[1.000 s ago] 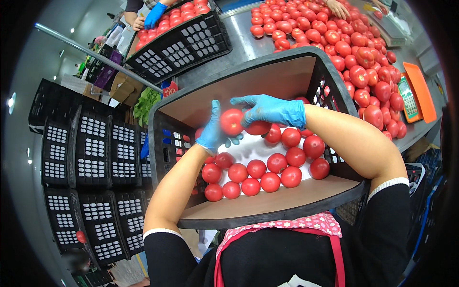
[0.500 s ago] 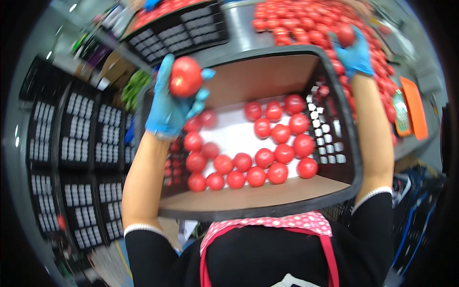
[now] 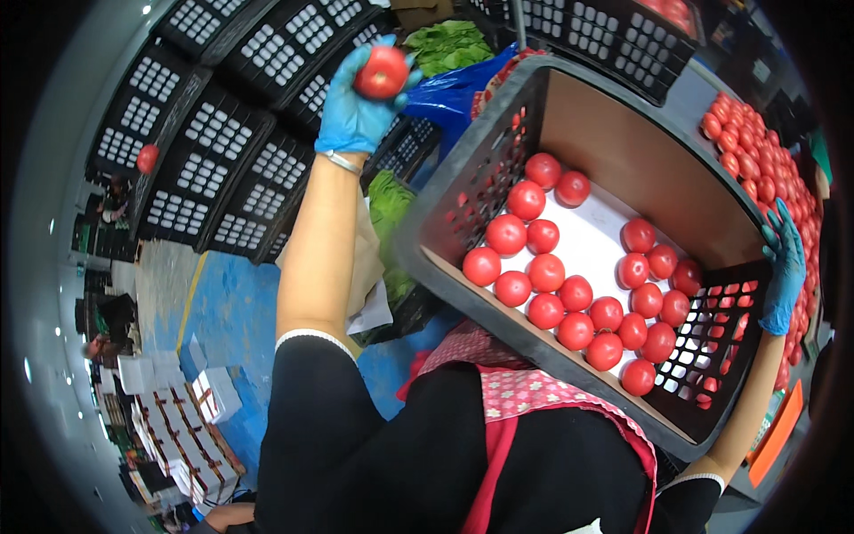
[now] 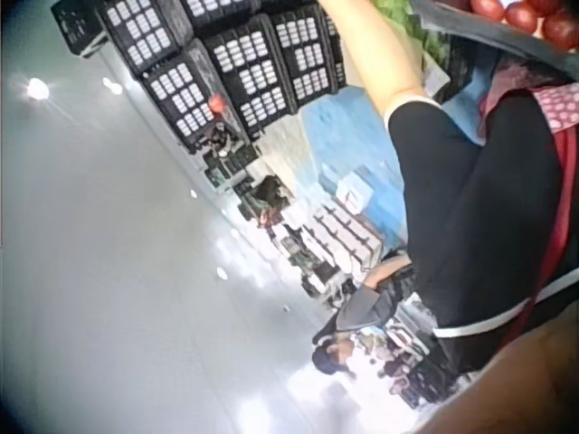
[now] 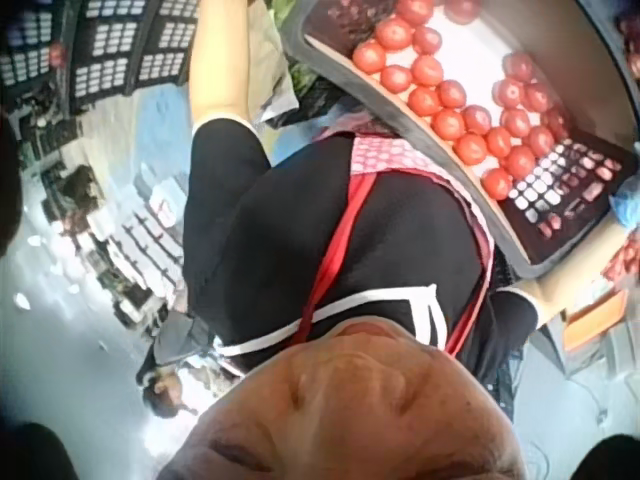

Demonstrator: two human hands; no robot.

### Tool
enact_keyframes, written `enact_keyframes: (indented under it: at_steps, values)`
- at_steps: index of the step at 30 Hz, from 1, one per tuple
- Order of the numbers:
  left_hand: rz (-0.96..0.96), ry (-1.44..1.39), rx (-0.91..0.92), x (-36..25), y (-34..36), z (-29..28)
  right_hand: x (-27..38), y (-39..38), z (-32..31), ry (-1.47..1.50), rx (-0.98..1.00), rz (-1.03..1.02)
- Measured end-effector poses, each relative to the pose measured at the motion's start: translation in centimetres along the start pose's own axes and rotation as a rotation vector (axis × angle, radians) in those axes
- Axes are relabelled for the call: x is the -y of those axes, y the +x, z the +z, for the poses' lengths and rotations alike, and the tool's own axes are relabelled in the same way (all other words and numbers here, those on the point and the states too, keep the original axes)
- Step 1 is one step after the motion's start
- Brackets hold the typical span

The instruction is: The person picks tomatoes from a large pile on a table and places them into a cardboard box lined with brown paper. They handle the tomatoes one by one, arranging them in rows within the box. Another person is visible in the background also sorting tomatoes.

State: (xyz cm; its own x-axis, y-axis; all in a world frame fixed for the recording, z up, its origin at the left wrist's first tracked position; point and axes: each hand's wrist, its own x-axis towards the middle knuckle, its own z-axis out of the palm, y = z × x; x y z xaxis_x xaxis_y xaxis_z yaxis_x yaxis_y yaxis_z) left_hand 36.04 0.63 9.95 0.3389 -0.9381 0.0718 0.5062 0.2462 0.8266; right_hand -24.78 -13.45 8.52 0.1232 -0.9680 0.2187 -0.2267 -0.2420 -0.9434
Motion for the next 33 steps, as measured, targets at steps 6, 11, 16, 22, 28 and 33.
enact_keyframes:
  at_steps: [6, 11, 16, 22, 28, 33]
  values:
    - [-0.173, 0.08, -0.441, 6.4, -7.8, -13.6, -1.5, 1.0, -0.1, -0.073, -0.018, 0.093]
    - [-0.157, 0.374, -0.313, 10.6, -8.7, -9.1, -1.2, 0.6, 0.3, -0.163, 0.007, 0.106]
    - [0.006, 0.391, -0.162, 14.2, -5.3, -7.4, -0.4, -0.2, 1.4, -0.194, -0.038, 0.089]
    - [0.417, 1.096, -0.041, 18.4, -1.1, -6.5, -2.2, 1.0, 1.3, -0.256, -0.06, 0.064]
    - [0.361, 0.922, 0.227, 22.3, 4.1, -6.3, -1.8, 0.7, 1.5, -0.266, -0.08, 0.06]
    - [-0.013, 0.553, 0.339, 26.6, 6.9, -6.9, -1.6, 0.1, 1.4, -0.279, -0.127, 0.091]
